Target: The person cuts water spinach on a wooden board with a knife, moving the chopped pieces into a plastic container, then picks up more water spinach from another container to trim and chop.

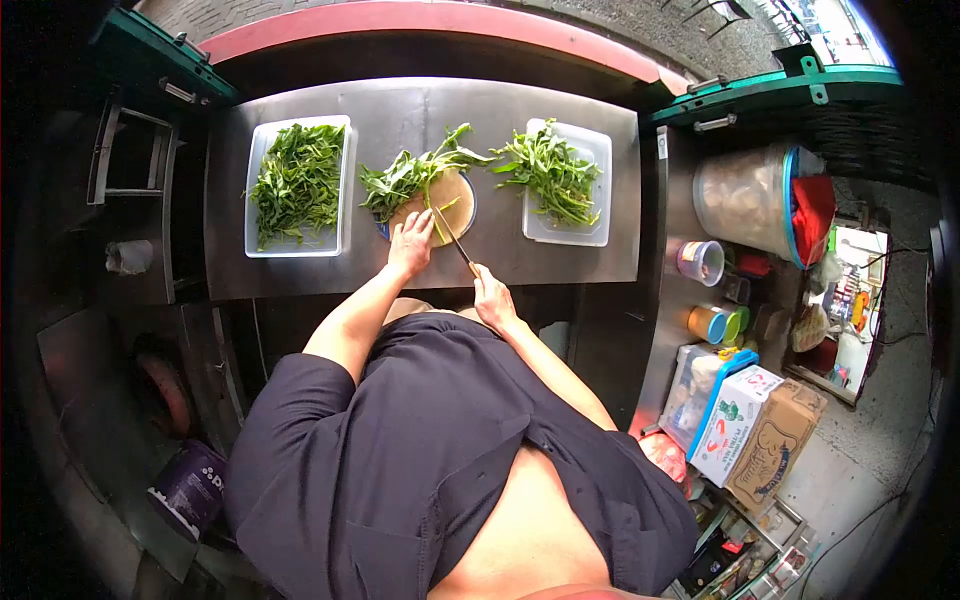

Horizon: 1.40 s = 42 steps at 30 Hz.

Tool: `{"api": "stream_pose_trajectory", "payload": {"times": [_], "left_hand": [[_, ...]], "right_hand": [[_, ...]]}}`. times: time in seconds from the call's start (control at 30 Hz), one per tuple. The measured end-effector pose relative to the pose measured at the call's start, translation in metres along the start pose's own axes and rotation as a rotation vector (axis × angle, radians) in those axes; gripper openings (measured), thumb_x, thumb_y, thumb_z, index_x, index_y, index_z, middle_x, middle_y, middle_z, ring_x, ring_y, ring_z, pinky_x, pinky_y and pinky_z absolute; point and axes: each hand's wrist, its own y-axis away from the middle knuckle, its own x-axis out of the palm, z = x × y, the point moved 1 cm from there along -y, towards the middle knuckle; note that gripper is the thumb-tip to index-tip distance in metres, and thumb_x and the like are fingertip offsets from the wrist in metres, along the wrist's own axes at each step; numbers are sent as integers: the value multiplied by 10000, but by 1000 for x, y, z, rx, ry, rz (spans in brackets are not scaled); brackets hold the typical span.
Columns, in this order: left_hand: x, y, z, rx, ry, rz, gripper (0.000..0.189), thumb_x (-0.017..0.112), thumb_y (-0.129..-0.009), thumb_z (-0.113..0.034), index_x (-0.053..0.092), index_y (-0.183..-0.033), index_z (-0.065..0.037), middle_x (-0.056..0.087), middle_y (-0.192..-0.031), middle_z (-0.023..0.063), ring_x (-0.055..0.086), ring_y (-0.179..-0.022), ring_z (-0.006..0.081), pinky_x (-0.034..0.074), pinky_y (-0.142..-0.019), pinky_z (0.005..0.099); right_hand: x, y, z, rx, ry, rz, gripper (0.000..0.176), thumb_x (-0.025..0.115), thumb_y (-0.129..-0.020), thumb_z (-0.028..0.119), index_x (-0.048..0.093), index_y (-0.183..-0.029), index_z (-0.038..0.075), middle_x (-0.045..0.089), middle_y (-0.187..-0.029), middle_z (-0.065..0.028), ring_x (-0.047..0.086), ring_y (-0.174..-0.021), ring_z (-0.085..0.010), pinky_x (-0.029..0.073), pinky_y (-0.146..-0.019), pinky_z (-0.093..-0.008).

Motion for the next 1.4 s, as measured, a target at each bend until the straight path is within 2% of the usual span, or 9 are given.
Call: {"api": "stream_pose_trajectory", "payload": {"times": [0.17,0.47,0.77,0.8,1.03,1.17,1.3,1.37,1.4], "left_hand": [[-10,-5,-6,-4,-195,50,728,616,-829,-96,443,-1536,-68,345,-1659,33,341,-1502,296,374,-1115,501],[-12,4,-6,-5,-212,99,744,606,-832,-89,424,-1553,-80,306,-1678,23,317,-1520,298,336,-1165,528],[-8,3,-4,27,-227,55,787,647,-784,-86,430,-1540,-56,349,-1645,50,333,-1489,307,362,-1131,498],[-11,3,-5,5,-213,107,750,612,-828,-91,421,-1553,-70,312,-1673,34,304,-1523,298,337,-1164,527],[-18,2,-9,-8,-198,132,775,645,-827,-100,401,-1560,-59,304,-1674,42,294,-1530,302,353,-1159,529],[-14,0,-7,15,-202,122,743,652,-829,-112,430,-1534,-42,333,-1650,62,326,-1506,311,365,-1147,529],[-22,-1,-22,46,-211,-31,593,682,-825,-147,540,-1383,-6,472,-1482,136,438,-1386,325,422,-1070,507],[-24,-7,-29,-147,-49,64,463,689,-847,-186,596,-1268,-16,524,-1378,148,456,-1361,313,457,-1017,459],[-11,-9,-26,-165,-24,-71,371,715,-880,-256,622,-1162,-33,604,-1231,163,564,-1250,329,506,-952,455]], "right_hand": [[-14,-8,1,46,86,59,346,509,-1036,214,567,-1352,86,698,-1082,-292,663,-1050,-476,528,-899,-534],[-22,-3,2,59,118,94,324,525,-1028,225,607,-1322,117,707,-1046,-282,674,-1023,-476,534,-882,-542],[-42,-2,16,109,267,98,309,569,-1003,189,626,-1307,180,708,-1009,-268,673,-969,-489,551,-819,-569],[-43,2,16,109,259,102,314,581,-993,174,630,-1303,167,710,-1022,-266,679,-979,-477,559,-820,-554],[-47,4,4,-7,156,49,330,603,-975,144,647,-1302,130,717,-1090,-239,685,-1026,-443,565,-871,-500],[-49,-4,11,41,161,62,341,604,-977,146,645,-1315,136,719,-1121,-224,687,-1046,-430,565,-888,-492],[-50,-20,7,22,185,-42,350,607,-979,156,640,-1326,119,719,-1161,-206,688,-1071,-411,563,-916,-478],[-54,-25,6,23,200,-78,354,610,-979,162,639,-1329,113,719,-1171,-201,688,-1080,-405,562,-925,-473],[-56,-26,7,13,172,-81,357,611,-980,168,637,-1331,106,719,-1175,-197,687,-1083,-404,560,-929,-472]]}}
